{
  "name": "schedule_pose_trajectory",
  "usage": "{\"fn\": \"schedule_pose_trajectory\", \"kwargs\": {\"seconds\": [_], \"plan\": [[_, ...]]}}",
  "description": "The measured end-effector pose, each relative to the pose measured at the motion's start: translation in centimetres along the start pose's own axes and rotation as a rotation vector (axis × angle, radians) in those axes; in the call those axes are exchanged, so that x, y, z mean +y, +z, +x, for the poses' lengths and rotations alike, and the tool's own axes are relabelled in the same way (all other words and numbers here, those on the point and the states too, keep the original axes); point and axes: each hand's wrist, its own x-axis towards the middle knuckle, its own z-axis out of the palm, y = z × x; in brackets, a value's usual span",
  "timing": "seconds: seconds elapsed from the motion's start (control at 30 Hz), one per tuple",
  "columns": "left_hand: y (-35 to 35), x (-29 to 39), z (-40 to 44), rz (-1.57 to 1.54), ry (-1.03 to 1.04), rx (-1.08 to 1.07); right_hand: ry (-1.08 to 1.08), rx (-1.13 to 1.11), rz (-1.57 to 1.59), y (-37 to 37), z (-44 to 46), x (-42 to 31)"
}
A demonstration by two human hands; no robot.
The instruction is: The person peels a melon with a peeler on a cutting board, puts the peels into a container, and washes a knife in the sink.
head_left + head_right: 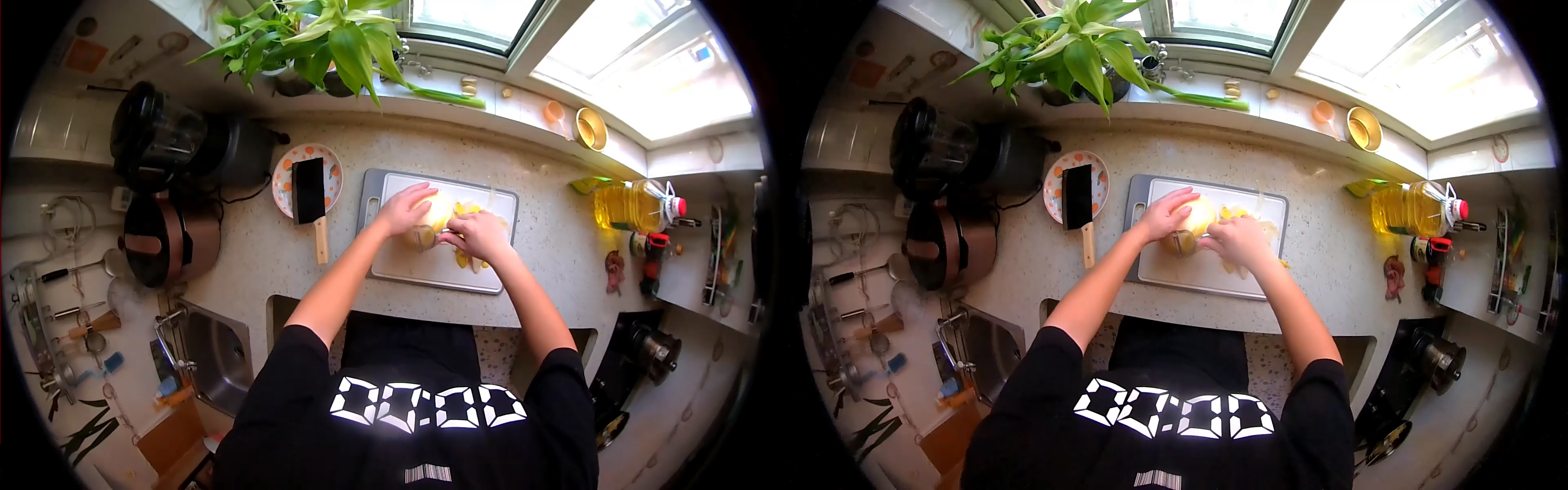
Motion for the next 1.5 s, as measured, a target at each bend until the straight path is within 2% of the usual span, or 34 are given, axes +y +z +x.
{"fn": "schedule_pose_trajectory", "kwargs": {"seconds": [0.27, 0.7, 1.0, 1.27, 1.33, 1.5], "plan": [[-0.4, -1.6, 1.8, -0.116, 0.030, -0.173, -0.052, -0.025, 0.037, 0.5, 0.9, 1.7], [0.4, -1.6, 1.4, -0.137, 0.005, -0.078, -0.037, -0.113, 0.161, -0.1, 0.6, 4.0], [1.3, -0.6, -0.1, -0.124, 0.008, 0.093, 0.166, -0.158, 0.139, 0.8, -2.3, 3.6], [4.5, 1.2, -2.9, 0.050, -0.049, 0.371, 0.616, -0.002, 0.602, 4.7, -7.9, 0.6], [5.7, 2.0, -3.4, 0.044, -0.062, 0.440, 0.669, 0.140, 0.738, 7.5, -9.5, -0.5], [8.0, 3.3, -4.6, 0.106, -0.056, 0.519, 0.833, 0.241, 1.036, 9.1, -12.3, -3.5]]}}
